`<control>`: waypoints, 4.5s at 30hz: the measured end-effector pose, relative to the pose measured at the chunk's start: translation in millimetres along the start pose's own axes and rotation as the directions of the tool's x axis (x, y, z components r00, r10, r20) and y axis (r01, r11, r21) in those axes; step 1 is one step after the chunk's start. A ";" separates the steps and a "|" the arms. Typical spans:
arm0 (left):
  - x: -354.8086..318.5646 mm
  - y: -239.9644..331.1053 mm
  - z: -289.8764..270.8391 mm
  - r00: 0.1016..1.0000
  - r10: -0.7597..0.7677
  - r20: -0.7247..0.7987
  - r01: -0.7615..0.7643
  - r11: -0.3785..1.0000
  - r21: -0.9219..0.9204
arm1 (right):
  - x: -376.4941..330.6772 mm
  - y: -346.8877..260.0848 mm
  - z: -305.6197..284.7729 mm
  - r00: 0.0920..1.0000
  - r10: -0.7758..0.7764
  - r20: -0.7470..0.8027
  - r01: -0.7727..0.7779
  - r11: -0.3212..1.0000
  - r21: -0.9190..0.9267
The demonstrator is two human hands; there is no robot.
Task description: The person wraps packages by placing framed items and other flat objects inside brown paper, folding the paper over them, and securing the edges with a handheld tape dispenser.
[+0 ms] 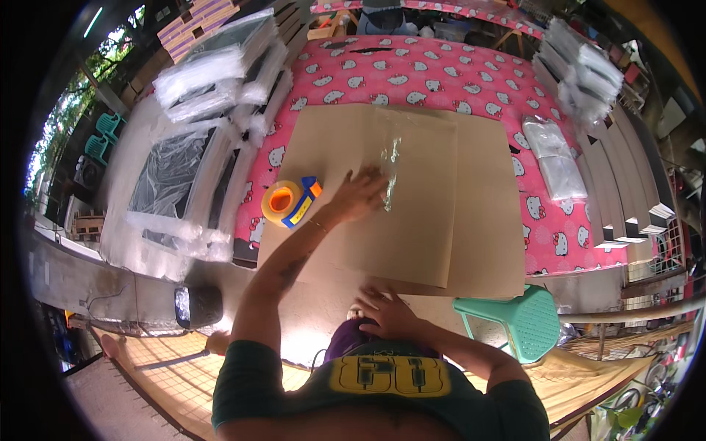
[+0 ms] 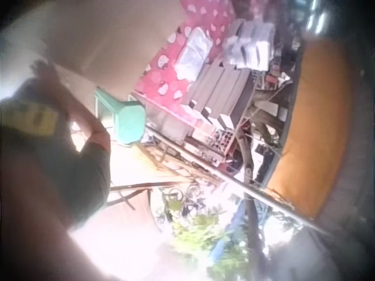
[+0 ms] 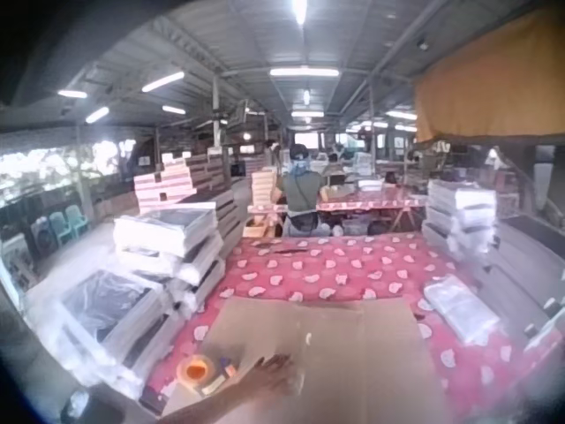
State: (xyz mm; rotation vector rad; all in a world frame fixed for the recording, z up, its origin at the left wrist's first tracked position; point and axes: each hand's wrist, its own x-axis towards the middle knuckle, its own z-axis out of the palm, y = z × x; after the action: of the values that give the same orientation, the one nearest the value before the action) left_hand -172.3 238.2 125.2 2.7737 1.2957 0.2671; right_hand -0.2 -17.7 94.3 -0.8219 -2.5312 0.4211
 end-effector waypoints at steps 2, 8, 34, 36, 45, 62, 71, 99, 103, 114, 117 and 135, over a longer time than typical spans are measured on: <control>-4.1 1.6 16.7 0.999 -0.034 -0.038 0.032 0.998 -0.056 | 20.5 3.9 17.4 0.958 0.285 -0.027 -0.286 0.957 -0.048; -2.2 1.8 11.2 0.999 -0.030 0.031 0.033 0.995 -0.092 | 121.9 -4.4 78.4 0.727 0.666 -0.164 -0.674 0.739 0.013; -152.7 8.7 67.7 0.933 0.042 -0.357 -0.105 0.981 -0.161 | 13.8 130.0 130.7 0.403 0.626 -0.667 -0.755 0.639 0.144; -160.6 58.5 57.5 0.887 0.165 -0.432 -0.251 0.956 -0.151 | 9.0 131.7 126.3 0.378 0.631 -0.678 -0.767 0.623 0.151; -151.0 46.0 81.8 0.973 -0.110 -0.202 0.073 0.981 -0.181 | 37.4 134.8 119.1 0.383 0.638 -0.669 -0.713 0.664 0.225; -117.4 230.7 82.3 0.997 -0.064 -0.037 0.040 0.884 -0.465 | -37.2 98.8 -141.8 0.901 0.342 0.267 -0.380 0.919 0.106; -89.8 238.9 139.5 0.802 -0.597 -0.020 0.516 0.709 -0.481 | -47.8 188.8 -129.5 0.996 0.080 -0.037 -0.086 0.971 -0.222; -47.6 238.3 61.7 0.972 0.103 -0.210 -0.183 0.893 -0.411 | -72.1 67.2 67.7 0.596 0.790 -0.144 -0.796 0.605 0.030; -32.4 237.0 -6.9 0.906 0.323 -0.273 -0.419 0.599 -0.682 | -72.2 119.5 4.2 0.537 0.824 0.182 -0.506 0.141 0.851; 68.7 129.9 65.1 0.934 0.274 -0.230 -0.306 0.945 -0.118 | -25.6 94.5 5.0 0.290 0.955 0.063 -0.241 0.009 0.970; 64.9 130.2 58.4 0.941 0.244 -0.234 -0.278 0.952 -0.127 | -25.7 35.0 21.4 0.616 0.723 0.313 -0.259 -0.189 0.947; -108.7 30.7 86.4 0.786 -0.500 0.364 0.156 -0.410 -0.899 | 137.5 89.2 -15.7 0.837 0.546 0.022 -0.538 0.830 -0.147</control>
State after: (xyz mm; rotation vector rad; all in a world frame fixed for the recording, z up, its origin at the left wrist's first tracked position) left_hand -201.6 136.1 30.6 0.6979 0.9747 1.0325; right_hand -49.5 138.1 114.4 -1.6198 -2.3637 0.4565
